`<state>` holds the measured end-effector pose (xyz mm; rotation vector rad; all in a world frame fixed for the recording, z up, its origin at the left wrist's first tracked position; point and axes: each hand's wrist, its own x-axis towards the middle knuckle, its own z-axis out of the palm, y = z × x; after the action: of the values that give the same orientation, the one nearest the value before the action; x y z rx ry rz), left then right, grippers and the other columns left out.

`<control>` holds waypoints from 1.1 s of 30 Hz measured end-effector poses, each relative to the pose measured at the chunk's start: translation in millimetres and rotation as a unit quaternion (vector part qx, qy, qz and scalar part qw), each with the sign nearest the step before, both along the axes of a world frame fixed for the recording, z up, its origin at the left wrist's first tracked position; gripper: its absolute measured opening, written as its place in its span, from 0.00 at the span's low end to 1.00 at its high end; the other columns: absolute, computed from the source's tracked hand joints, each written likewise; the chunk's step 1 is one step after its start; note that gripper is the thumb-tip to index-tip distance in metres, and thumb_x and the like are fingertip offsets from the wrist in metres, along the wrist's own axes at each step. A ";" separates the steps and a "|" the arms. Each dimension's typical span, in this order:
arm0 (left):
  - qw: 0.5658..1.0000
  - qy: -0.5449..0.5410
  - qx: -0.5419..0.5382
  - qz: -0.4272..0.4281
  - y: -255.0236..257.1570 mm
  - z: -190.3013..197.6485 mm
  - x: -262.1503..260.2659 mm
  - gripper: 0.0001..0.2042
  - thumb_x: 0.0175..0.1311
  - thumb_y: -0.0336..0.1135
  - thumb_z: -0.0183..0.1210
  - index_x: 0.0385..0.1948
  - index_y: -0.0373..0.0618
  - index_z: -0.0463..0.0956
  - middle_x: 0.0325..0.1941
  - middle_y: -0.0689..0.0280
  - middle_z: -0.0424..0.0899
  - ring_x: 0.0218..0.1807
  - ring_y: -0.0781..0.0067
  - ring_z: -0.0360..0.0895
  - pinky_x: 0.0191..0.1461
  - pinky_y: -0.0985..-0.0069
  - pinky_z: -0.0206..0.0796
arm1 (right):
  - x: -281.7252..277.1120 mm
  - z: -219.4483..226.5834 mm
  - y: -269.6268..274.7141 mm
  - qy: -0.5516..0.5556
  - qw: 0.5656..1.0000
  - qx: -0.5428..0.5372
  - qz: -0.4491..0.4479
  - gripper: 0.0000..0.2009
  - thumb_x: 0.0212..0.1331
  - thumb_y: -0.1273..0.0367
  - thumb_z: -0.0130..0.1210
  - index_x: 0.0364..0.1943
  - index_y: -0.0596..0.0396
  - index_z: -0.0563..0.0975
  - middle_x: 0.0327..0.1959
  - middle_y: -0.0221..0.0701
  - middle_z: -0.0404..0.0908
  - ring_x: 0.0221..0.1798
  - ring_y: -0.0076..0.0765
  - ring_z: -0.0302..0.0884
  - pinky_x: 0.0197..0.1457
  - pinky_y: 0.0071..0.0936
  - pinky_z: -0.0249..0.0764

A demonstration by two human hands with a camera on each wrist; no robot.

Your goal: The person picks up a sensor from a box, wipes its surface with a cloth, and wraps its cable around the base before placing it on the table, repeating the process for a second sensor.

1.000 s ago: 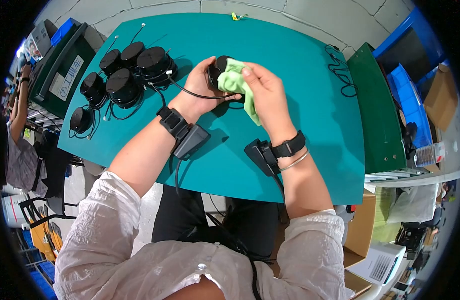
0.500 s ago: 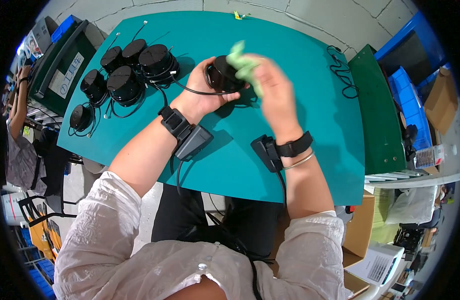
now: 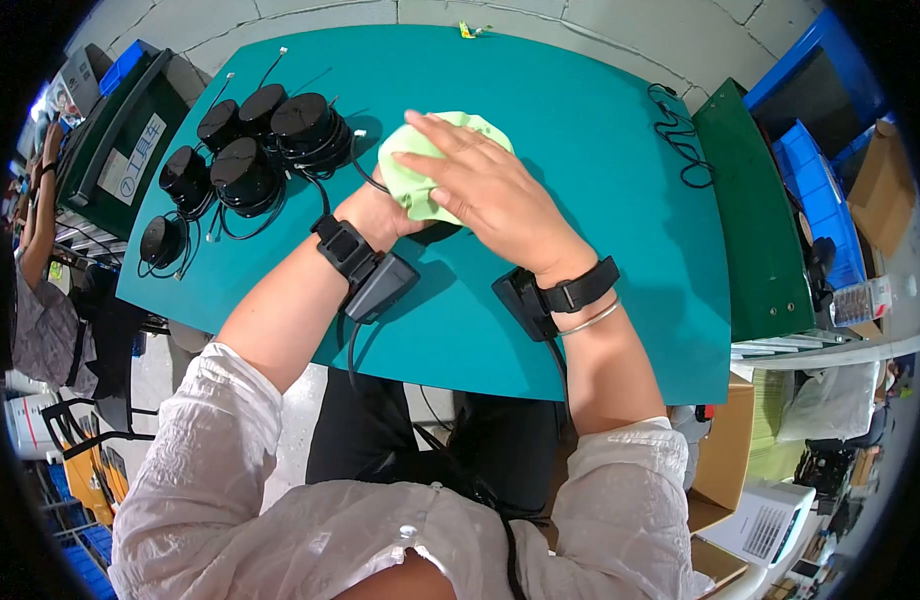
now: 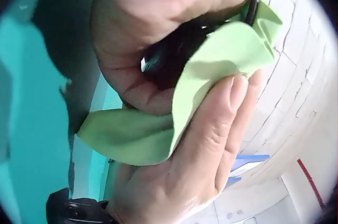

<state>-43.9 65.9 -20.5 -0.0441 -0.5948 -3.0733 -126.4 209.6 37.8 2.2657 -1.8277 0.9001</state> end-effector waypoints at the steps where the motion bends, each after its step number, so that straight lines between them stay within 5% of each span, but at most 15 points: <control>1: 0.999 0.023 -0.037 -0.005 2.4 1.5 0.5 0.23 0.69 0.54 0.43 0.54 0.47 0.69 0.51 0.58 0.79 0.44 0.62 0.81 0.35 0.67 0.79 | -2.1 -1.8 -0.3 -0.017 1.000 -0.012 -0.016 0.20 0.66 0.61 0.44 0.62 0.41 0.69 0.67 0.30 0.64 0.71 0.43 0.56 0.71 0.41 0.53; 9: 0.994 -0.052 -0.094 0.016 15.1 16.5 0.4 0.24 0.70 0.58 0.36 0.50 0.50 0.71 0.41 0.60 0.80 0.33 0.58 0.80 0.20 0.64 0.69 | -13.6 -8.4 -1.8 -0.090 0.996 -0.007 -0.027 0.22 0.70 0.57 0.38 0.65 0.48 0.65 0.67 0.32 0.64 0.71 0.43 0.56 0.74 0.41 0.49; 11: 0.988 -0.053 -0.147 -0.005 20.6 23.7 2.6 0.24 0.71 0.52 0.28 0.46 0.42 0.68 0.36 0.51 0.79 0.28 0.52 0.79 0.18 0.63 0.70 | -16.9 -8.5 0.6 -0.114 0.993 -0.017 -0.030 0.23 0.71 0.56 0.38 0.64 0.49 0.66 0.67 0.33 0.65 0.70 0.42 0.58 0.73 0.41 0.52; 13: 0.987 -0.067 -0.147 -0.006 24.5 24.5 0.4 0.24 0.70 0.49 0.27 0.45 0.39 0.67 0.34 0.49 0.78 0.27 0.49 0.78 0.18 0.62 0.68 | -16.4 -6.6 6.1 -0.300 0.951 0.029 -0.074 0.22 0.71 0.56 0.39 0.62 0.50 0.69 0.65 0.37 0.67 0.66 0.39 0.65 0.68 0.37 0.60; 14: 0.985 -0.068 -0.157 -0.019 23.2 21.7 -0.1 0.24 0.70 0.49 0.27 0.46 0.40 0.68 0.36 0.49 0.79 0.29 0.49 0.79 0.18 0.63 0.68 | -15.5 -9.1 6.4 -0.360 0.929 0.023 -0.082 0.22 0.70 0.55 0.41 0.58 0.55 0.72 0.56 0.38 0.75 0.56 0.34 0.73 0.60 0.29 0.68; 15: 0.983 -0.069 -0.168 -0.031 22.6 20.7 -0.2 0.25 0.70 0.50 0.28 0.47 0.40 0.70 0.37 0.50 0.80 0.31 0.49 0.79 0.18 0.65 0.67 | -15.7 -6.8 8.0 -0.360 0.929 0.023 -0.083 0.22 0.70 0.55 0.41 0.58 0.55 0.72 0.56 0.38 0.75 0.56 0.34 0.73 0.60 0.29 0.68; 17: 0.983 -0.034 -0.173 -0.046 21.9 19.9 -0.5 0.25 0.69 0.48 0.29 0.47 0.38 0.70 0.35 0.48 0.80 0.30 0.49 0.79 0.18 0.66 0.66 | -18.2 -0.2 12.3 -0.513 0.831 0.139 -0.165 0.21 0.70 0.56 0.43 0.53 0.60 0.74 0.44 0.35 0.79 0.48 0.30 0.74 0.53 0.25 0.69; 18: 0.985 -0.019 -0.164 -0.059 23.1 21.6 -0.4 0.25 0.69 0.48 0.30 0.47 0.37 0.70 0.34 0.47 0.80 0.30 0.49 0.79 0.18 0.66 0.66 | -22.9 -3.8 12.1 -0.514 0.831 0.139 -0.164 0.21 0.70 0.56 0.43 0.53 0.60 0.74 0.44 0.35 0.79 0.48 0.30 0.74 0.53 0.25 0.69; 20: 0.982 0.040 -0.162 -0.093 22.0 15.9 -4.0 0.26 0.68 0.49 0.32 0.51 0.36 0.70 0.37 0.46 0.80 0.30 0.51 0.79 0.18 0.68 0.66 | -36.8 -16.8 9.8 -0.558 0.813 0.041 -0.160 0.19 0.69 0.59 0.44 0.47 0.63 0.76 0.37 0.31 0.78 0.43 0.26 0.74 0.47 0.24 0.70; 24: 0.987 0.064 -0.127 -0.079 20.9 25.4 0.6 0.27 0.68 0.49 0.33 0.57 0.36 0.67 0.43 0.47 0.79 0.34 0.53 0.79 0.19 0.71 0.68 | -51.4 -22.7 11.0 -0.573 0.772 -0.094 -0.258 0.16 0.70 0.64 0.42 0.46 0.64 0.75 0.39 0.31 0.78 0.41 0.24 0.72 0.45 0.23 0.69; 29: 0.993 0.043 -0.108 -0.017 7.6 20.4 -3.4 0.26 0.67 0.48 0.34 0.54 0.36 0.68 0.43 0.47 0.78 0.35 0.53 0.78 0.21 0.71 0.68 | -27.8 0.6 11.3 -0.513 0.799 -0.221 -0.225 0.17 0.71 0.62 0.42 0.51 0.62 0.73 0.40 0.31 0.78 0.41 0.23 0.72 0.45 0.21 0.69; 31: 0.995 0.033 -0.090 -0.006 5.6 15.8 -3.5 0.25 0.67 0.47 0.35 0.52 0.36 0.69 0.42 0.48 0.78 0.35 0.54 0.78 0.22 0.70 0.69 | -10.6 4.7 13.8 -0.363 0.908 -0.150 -0.150 0.17 0.71 0.61 0.43 0.52 0.60 0.73 0.41 0.30 0.78 0.42 0.22 0.72 0.46 0.22 0.70; 32: 0.997 0.013 -0.067 0.033 5.1 13.6 -3.1 0.24 0.67 0.47 0.37 0.50 0.37 0.70 0.42 0.50 0.79 0.34 0.55 0.78 0.23 0.69 0.71 | -1.5 3.3 16.8 -0.396 0.908 -0.055 -0.122 0.16 0.70 0.62 0.44 0.54 0.57 0.73 0.45 0.35 0.79 0.46 0.28 0.75 0.51 0.23 0.70; 33: 0.996 -0.007 -0.044 0.072 4.9 13.0 -2.0 0.22 0.67 0.47 0.39 0.48 0.38 0.71 0.41 0.52 0.79 0.34 0.55 0.79 0.24 0.68 0.72 | 0.2 -1.2 12.4 -0.251 0.963 -0.052 -0.089 0.17 0.70 0.62 0.43 0.56 0.54 0.73 0.50 0.39 0.79 0.53 0.38 0.76 0.60 0.29 0.69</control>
<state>-46.0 70.8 -7.5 0.0200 -0.7011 -2.9097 -126.3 221.9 36.6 1.8852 -2.0619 1.6027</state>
